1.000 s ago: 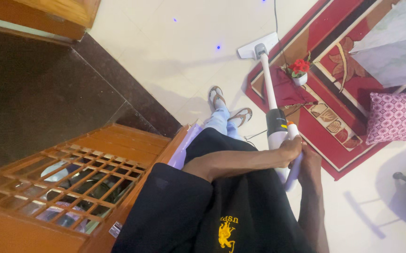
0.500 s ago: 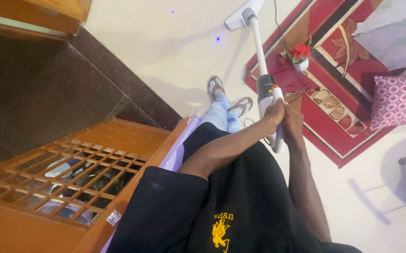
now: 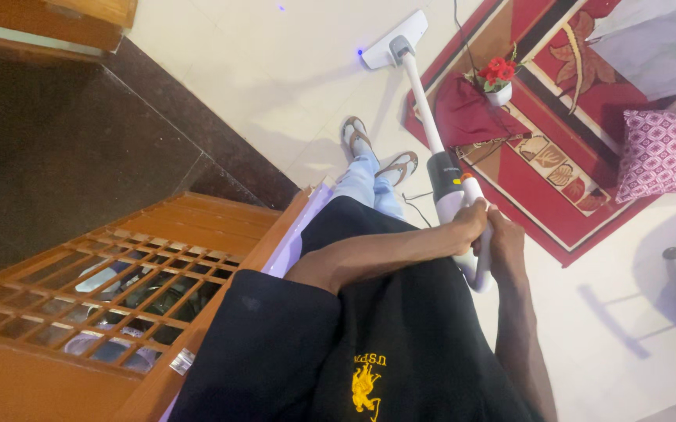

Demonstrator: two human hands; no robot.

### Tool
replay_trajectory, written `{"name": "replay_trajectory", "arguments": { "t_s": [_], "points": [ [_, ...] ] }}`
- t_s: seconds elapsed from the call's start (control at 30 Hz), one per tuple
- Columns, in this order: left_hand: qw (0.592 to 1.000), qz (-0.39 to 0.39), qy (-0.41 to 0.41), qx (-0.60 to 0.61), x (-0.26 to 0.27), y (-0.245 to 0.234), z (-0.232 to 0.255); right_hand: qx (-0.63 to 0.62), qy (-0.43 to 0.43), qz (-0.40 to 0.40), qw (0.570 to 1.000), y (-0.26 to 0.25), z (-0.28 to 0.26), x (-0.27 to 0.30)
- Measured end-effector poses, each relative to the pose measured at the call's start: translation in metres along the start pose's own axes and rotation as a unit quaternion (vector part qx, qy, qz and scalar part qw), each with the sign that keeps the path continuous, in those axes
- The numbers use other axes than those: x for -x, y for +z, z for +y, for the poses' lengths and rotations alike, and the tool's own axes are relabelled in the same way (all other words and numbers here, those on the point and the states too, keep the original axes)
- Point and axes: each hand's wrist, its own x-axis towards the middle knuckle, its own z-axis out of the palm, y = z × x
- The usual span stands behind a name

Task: The person vacuums the floor using a handheld vacuum cleaner, moving the vacuum head across the floor and around objects like pillows and a ball.

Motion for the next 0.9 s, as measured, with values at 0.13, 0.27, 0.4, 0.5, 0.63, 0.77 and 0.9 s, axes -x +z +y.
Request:
{"name": "replay_trajectory", "arguments": {
  "t_s": [0.13, 0.27, 0.4, 0.5, 0.63, 0.77, 0.9],
  "points": [
    [0.998, -0.040, -0.047, 0.024, -0.005, 0.024, -0.029, 0.006, 0.010, 0.023, 1.000, -0.018, -0.003, 0.030],
    [0.995, -0.058, -0.065, 0.046, -0.002, 0.033, -0.038, 0.018, 0.048, 0.049, 0.997, -0.027, 0.000, 0.036],
    [0.996, -0.060, -0.056, 0.031, -0.005, 0.026, -0.027, 0.012, 0.046, 0.035, 0.998, -0.027, 0.004, 0.023],
    [0.999, -0.030, -0.043, 0.006, -0.014, 0.019, -0.017, 0.006, 0.002, 0.005, 1.000, -0.020, 0.008, 0.011],
    [1.000, 0.017, -0.002, -0.001, -0.026, 0.003, 0.000, -0.015, 0.002, -0.012, 1.000, -0.002, 0.002, -0.008],
    [0.999, 0.038, 0.027, 0.001, -0.028, -0.015, 0.024, -0.021, -0.013, -0.013, 1.000, 0.020, -0.012, -0.025],
    [0.995, 0.078, 0.045, 0.043, -0.007, -0.036, 0.067, 0.006, 0.007, 0.022, 1.000, 0.039, -0.020, -0.059]
  ]
}}
